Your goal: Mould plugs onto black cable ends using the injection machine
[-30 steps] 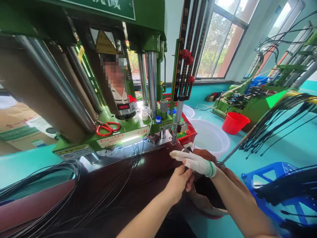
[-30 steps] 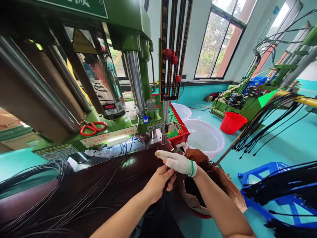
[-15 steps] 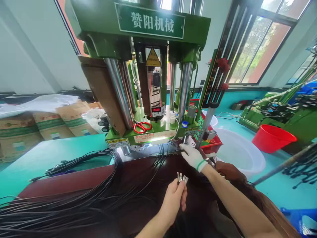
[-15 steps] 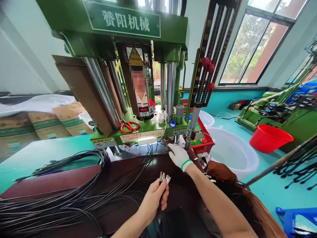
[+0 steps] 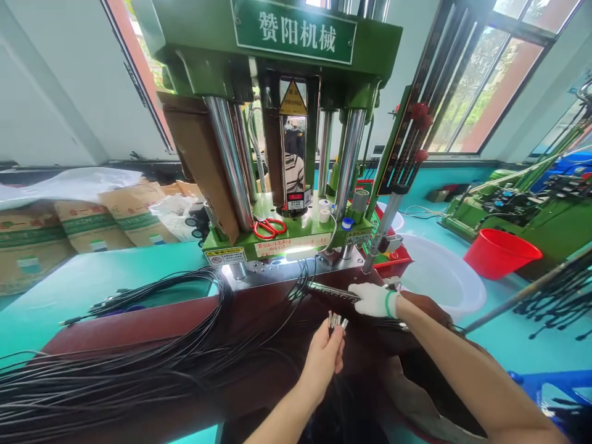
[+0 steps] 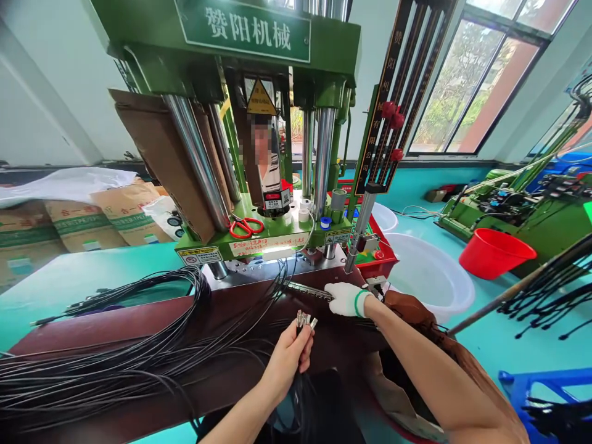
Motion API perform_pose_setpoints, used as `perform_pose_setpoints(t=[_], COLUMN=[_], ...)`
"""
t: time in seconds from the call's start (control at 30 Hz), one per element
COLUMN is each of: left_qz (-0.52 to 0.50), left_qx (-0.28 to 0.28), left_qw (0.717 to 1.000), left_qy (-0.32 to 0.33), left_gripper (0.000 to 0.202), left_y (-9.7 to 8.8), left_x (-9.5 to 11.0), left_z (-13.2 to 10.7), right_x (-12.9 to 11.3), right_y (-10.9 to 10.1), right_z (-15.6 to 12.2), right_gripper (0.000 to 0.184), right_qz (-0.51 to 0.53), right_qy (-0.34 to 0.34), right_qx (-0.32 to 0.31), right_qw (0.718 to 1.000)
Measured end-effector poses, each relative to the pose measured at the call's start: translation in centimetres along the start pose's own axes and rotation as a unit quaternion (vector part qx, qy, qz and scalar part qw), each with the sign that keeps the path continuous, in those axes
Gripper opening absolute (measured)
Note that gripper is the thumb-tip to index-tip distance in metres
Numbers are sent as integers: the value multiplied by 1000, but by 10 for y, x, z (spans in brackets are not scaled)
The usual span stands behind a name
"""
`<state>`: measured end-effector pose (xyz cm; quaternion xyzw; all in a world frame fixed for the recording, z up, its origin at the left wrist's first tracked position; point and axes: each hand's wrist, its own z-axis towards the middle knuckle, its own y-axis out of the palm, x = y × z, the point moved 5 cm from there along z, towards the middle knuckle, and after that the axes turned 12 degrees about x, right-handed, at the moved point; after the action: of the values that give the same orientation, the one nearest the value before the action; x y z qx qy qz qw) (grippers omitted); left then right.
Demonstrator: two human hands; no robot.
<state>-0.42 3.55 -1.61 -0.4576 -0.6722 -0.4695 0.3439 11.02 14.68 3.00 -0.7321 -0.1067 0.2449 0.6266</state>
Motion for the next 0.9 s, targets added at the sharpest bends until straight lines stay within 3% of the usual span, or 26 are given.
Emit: perform_pose_setpoints(t=[0.07,0.13,0.17,0.23,0.33,0.43,0.57,0.9], left_qz=[2,-5,-11,-23,-9,32,44,63], left_qx=[-4,-12,-15,-25,-52,-61,-43,3], left_qw=[1000,999,999,999,998,996,996,997], left_qy=[21,34,34,21,-24,-55,-63,-49], left_gripper=[40,38,37,36,36,37,36,34], left_y=[5,10,13,19,29,39,44,38], left_x=[2,3,2,-2,-11,-18,-22,-27], left_z=[3,7,9,14,19,23,27,28], right_x=[7,15,18,21,18,14,11,0], right_y=[4,16,23,36,49,54,55,57], right_z=[-26,-50,-60,-75,-84,-84,-82,-85], right_gripper=[8,6,7,13,25,29,27,28], right_qz=[53,185,277,447,587,647,651,600], right_qy=[43,124,164,223,241,225,220,204], right_qx=[-12,-15,-3,52,147,196,217,249], right_qw=[998,975,947,864,759,702,693,733])
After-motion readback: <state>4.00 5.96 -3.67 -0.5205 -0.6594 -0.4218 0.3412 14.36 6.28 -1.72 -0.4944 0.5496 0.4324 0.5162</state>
